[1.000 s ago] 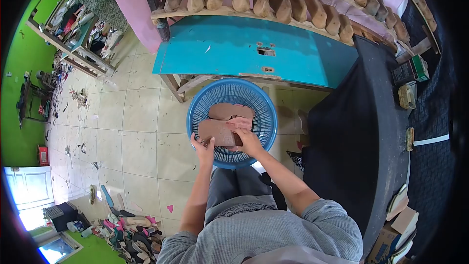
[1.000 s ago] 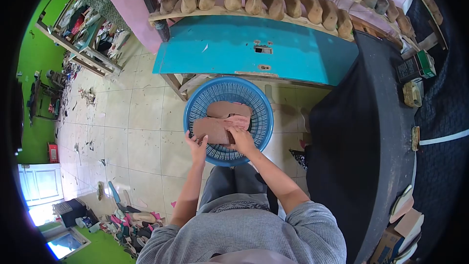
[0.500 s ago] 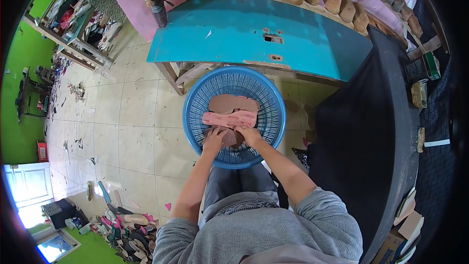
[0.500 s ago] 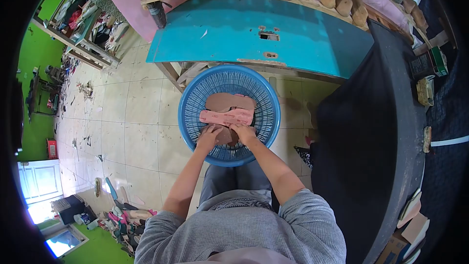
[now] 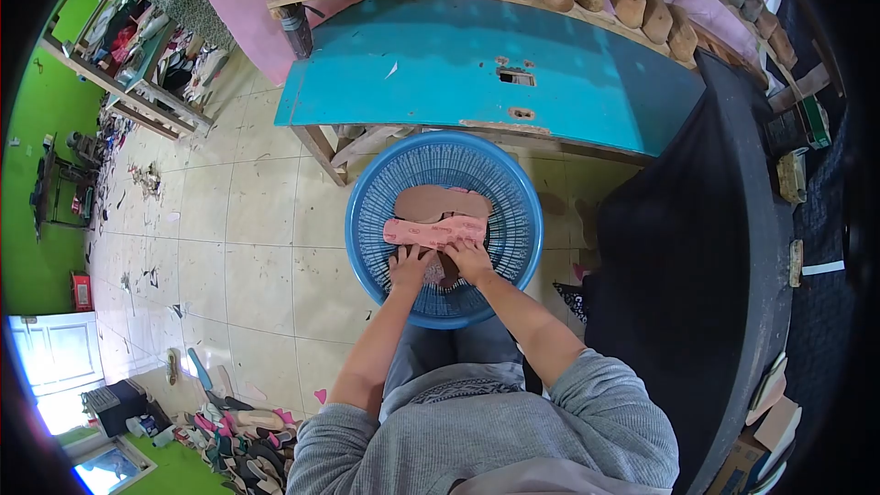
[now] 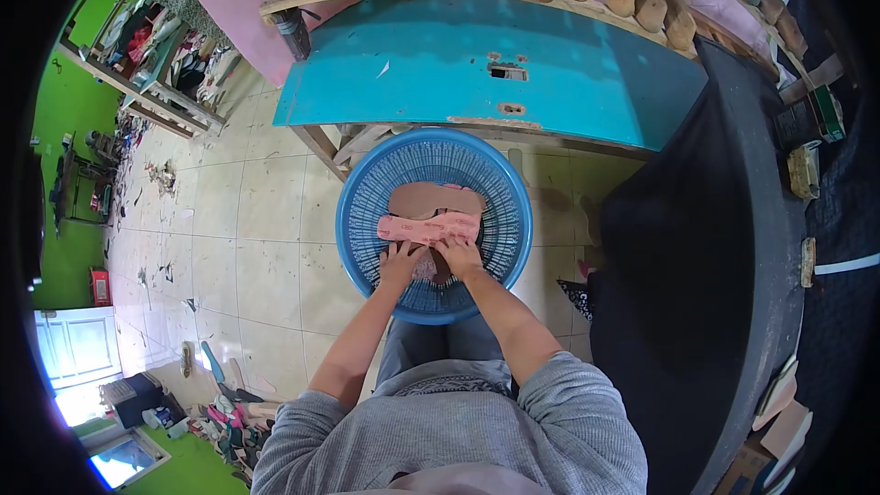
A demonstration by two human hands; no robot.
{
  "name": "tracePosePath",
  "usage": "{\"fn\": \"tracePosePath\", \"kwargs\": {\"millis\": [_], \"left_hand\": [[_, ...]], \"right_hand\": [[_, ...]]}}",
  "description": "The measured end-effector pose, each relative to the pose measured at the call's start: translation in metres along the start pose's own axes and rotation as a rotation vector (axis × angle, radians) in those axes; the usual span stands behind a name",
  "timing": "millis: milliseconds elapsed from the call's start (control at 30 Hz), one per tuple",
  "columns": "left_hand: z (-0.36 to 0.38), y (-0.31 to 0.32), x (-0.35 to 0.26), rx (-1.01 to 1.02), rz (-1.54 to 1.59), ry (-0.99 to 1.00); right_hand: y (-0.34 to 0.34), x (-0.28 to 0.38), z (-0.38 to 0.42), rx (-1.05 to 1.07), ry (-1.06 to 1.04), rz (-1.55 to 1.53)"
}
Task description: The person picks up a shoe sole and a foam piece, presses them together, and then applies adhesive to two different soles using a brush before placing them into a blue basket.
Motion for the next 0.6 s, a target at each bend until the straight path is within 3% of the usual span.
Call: {"fn": "tracePosePath", "kwargs": {"millis": [267,367,433,600], "left_hand": [[0.016,-0.051,0.006,0.005,0.186,-0.006],[0.031,-0.091,0.016,-0.115,0.311,-0.026],[0.046,-0.127,0.028,-0.289,0.437,-0.057],[0.091,-0.203,0.052,-0.487,0.561,-0.075]], "right_hand": [[-0.052,0.001,0.026,-0.069,0.142,-0.155],[-0.104,0.001,0.056,-0.439,0.218,-0.205],[-0.130,0.003,0.077,-0.532,0.267,-0.251],[-0.223,0.031,0.134,-0.843,0.286,-0.311]]}}
Point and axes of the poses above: each hand's wrist, its own z-axis away from the middle knuckle, its own y-axis out of the palm, x = y × z, the point moved 8 cm from there along -z, towards the middle knuckle, and after that the axes turned 14 degrees about -y, right-handed, at the moved point
